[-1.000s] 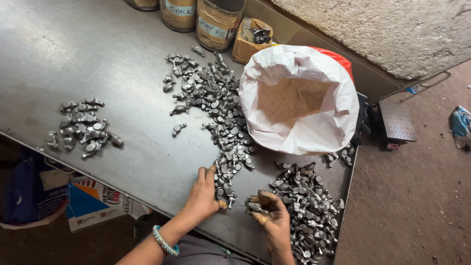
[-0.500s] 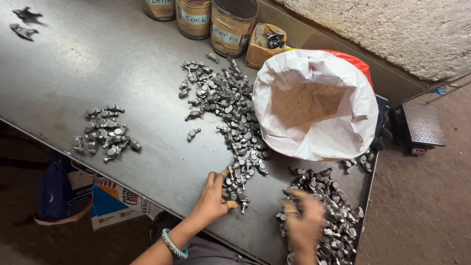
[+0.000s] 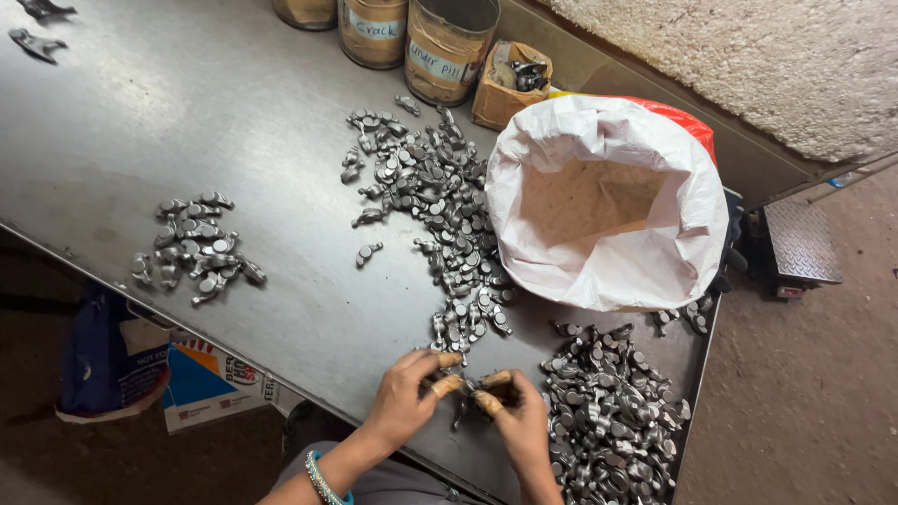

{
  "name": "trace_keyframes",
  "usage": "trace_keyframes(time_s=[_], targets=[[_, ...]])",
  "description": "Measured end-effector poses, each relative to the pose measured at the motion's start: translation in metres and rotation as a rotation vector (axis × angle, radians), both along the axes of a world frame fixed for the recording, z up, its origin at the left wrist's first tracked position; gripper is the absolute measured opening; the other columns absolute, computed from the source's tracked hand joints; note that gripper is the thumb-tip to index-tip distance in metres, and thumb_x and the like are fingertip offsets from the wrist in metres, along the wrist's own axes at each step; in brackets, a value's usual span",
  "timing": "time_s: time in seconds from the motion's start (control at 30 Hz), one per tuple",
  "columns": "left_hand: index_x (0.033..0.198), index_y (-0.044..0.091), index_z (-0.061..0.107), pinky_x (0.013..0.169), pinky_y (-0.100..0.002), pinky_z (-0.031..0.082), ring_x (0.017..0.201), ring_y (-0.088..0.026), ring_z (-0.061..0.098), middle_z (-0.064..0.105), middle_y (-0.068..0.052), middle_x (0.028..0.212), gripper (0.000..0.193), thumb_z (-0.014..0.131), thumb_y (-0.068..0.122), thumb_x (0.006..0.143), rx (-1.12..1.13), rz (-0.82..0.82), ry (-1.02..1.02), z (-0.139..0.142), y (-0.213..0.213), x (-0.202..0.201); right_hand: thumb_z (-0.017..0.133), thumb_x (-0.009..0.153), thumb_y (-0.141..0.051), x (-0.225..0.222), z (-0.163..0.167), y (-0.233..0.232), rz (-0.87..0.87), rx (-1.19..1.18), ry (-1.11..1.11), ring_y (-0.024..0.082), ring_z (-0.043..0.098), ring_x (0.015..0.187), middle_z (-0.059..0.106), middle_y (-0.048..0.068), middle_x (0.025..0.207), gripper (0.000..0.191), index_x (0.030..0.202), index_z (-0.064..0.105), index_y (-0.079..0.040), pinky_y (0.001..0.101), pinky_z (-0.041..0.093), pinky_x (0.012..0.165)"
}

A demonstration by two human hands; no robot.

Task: The person sorts small metal components on a metal table, picking them up and placing them into piles. A second person is also sorting similar parts nearby. The camera wearer continues the repetitive sorting process throughout the clip.

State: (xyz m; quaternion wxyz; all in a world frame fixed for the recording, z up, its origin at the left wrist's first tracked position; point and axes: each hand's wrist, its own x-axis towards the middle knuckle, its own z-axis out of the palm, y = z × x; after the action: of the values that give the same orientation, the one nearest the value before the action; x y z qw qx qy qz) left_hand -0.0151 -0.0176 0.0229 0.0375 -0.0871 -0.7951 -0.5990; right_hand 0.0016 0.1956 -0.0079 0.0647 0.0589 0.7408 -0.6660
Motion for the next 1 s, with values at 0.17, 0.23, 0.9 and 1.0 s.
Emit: trace_keyframes(time_s=[0.17,0.23,0.9,1.0], targets=[[0.108,0.005,0.069,0.06,-0.029,0.058,0.075,-0.013,0.068,0.073,-0.005,0.091,0.018,0.073,0.015,0.093,0.634,-0.16,-0.602,-0.024,0.02,0.011,0.066,0.091,-0.003,0.02,-0.002,0.014,-0.15,-0.437,-0.288,0.009,0.062,0.069,0.07,0.004,0.089,0.019,0.109,0.067,0.0,0.0235,0.049,0.054],[0.105,0.007,0.063,0.052,-0.027,0.052,0.065,-0.013,0.065,0.07,-0.006,0.083,0.015,0.072,0.017,0.096,0.846,-0.147,-0.888,-0.032,0.023,0.013,0.064,0.094,-0.008,0.023,-0.004,0.015,-0.187,-0.448,-0.31,0.009,0.06,0.064,0.069,0.004,0.085,0.016,0.108,0.067,0.001,0.0236,0.047,0.049],[0.097,0.009,0.067,0.056,-0.032,0.054,0.062,-0.017,0.07,0.075,-0.006,0.076,0.024,0.082,0.027,0.09,0.318,-0.121,-0.562,-0.018,0.016,0.012,0.079,0.082,-0.006,0.033,0.023,0.041,-0.248,0.126,0.025,0.013,0.073,0.079,0.078,0.005,0.089,0.016,0.097,0.077,-0.003,0.0242,0.06,0.072],[0.109,0.013,0.069,0.064,-0.037,0.056,0.065,-0.021,0.072,0.07,-0.006,0.095,0.038,0.088,0.028,0.079,-0.115,0.037,-0.271,-0.003,-0.005,-0.002,0.083,0.086,-0.015,0.035,0.066,0.07,-0.588,0.667,0.073,0.015,0.068,0.074,0.075,0.009,0.09,0.017,0.102,0.079,-0.009,0.0297,0.056,0.064]])
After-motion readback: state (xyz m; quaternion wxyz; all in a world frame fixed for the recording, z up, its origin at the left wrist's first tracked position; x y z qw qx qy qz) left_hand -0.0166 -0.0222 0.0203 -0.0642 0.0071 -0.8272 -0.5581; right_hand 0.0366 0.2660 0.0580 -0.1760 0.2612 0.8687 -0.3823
